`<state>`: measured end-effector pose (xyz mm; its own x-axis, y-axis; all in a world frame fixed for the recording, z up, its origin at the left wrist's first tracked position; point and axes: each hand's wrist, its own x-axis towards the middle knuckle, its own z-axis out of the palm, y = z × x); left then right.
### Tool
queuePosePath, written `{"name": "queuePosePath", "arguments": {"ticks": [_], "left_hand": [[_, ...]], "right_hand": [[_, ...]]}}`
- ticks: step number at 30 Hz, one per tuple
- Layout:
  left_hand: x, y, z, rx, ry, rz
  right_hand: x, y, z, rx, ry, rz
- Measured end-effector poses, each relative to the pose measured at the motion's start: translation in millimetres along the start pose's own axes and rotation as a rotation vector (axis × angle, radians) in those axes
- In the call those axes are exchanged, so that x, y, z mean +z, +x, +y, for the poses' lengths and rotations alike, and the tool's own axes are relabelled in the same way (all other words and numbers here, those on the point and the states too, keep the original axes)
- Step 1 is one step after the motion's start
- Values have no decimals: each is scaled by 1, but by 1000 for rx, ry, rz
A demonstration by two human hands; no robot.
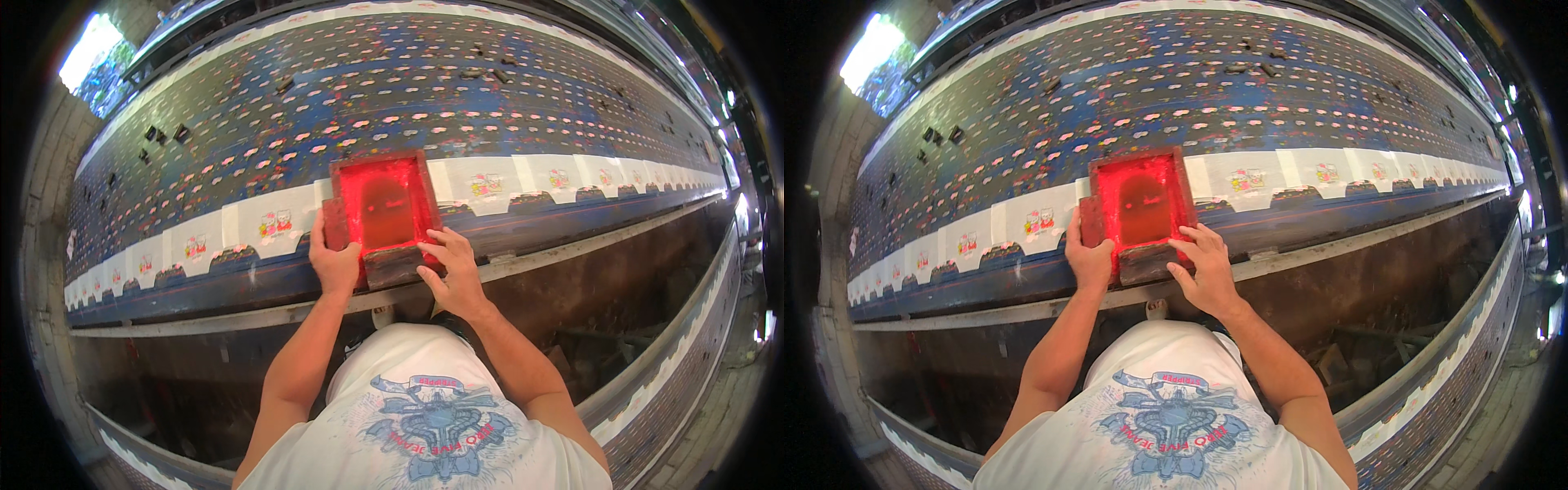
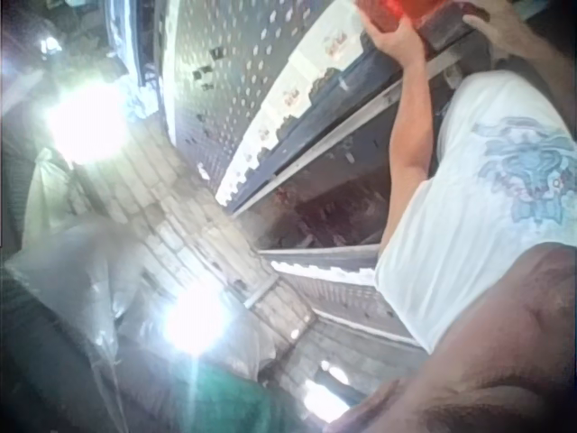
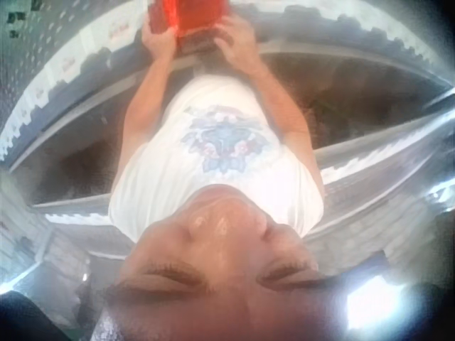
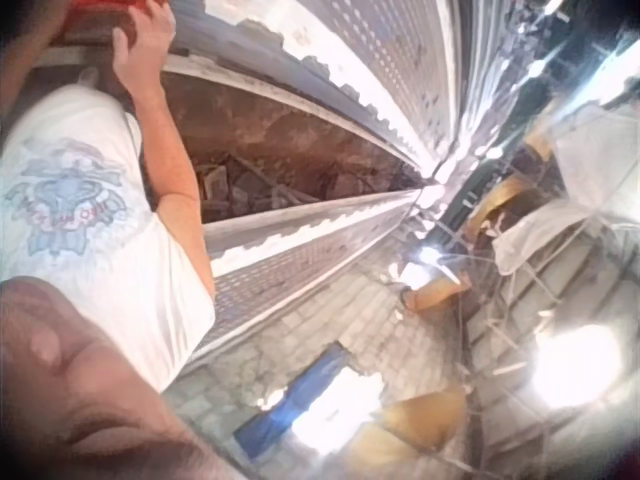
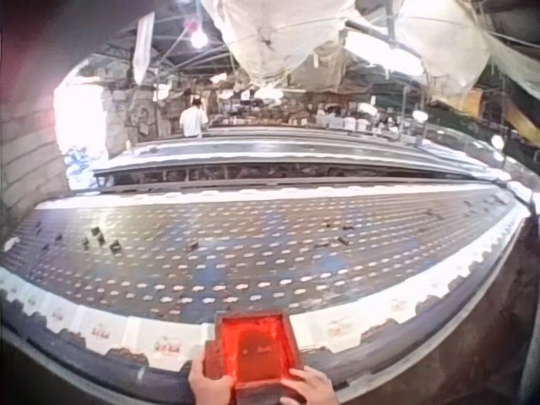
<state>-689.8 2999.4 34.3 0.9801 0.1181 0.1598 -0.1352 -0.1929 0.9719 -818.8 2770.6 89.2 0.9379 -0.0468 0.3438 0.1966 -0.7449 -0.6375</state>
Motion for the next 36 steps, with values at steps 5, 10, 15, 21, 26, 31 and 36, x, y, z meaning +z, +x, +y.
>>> {"name": "queuePosePath", "arguments": {"ticks": [5,10,15,21,26,31,36], "left_hand": [[22,-10,33,81,-3,-18],[91,-33,54,130,-60,-31],[174,-59,52,55,-117,-37],[223,-73,37,-77,-205,-31],[234,-79,40,-137,-293,-26],[233,-81,45,-170,-258,-16],[235,-79,44,-190,-307,-27]], "right_hand": [[-13,-21,46,276,468,67],[-55,-37,101,328,540,111],[-113,-49,159,311,465,133],[-160,-58,203,246,508,70],[-179,-57,223,194,527,8],[-194,-45,231,113,425,-34],[-196,-27,215,-179,249,-110]]}}
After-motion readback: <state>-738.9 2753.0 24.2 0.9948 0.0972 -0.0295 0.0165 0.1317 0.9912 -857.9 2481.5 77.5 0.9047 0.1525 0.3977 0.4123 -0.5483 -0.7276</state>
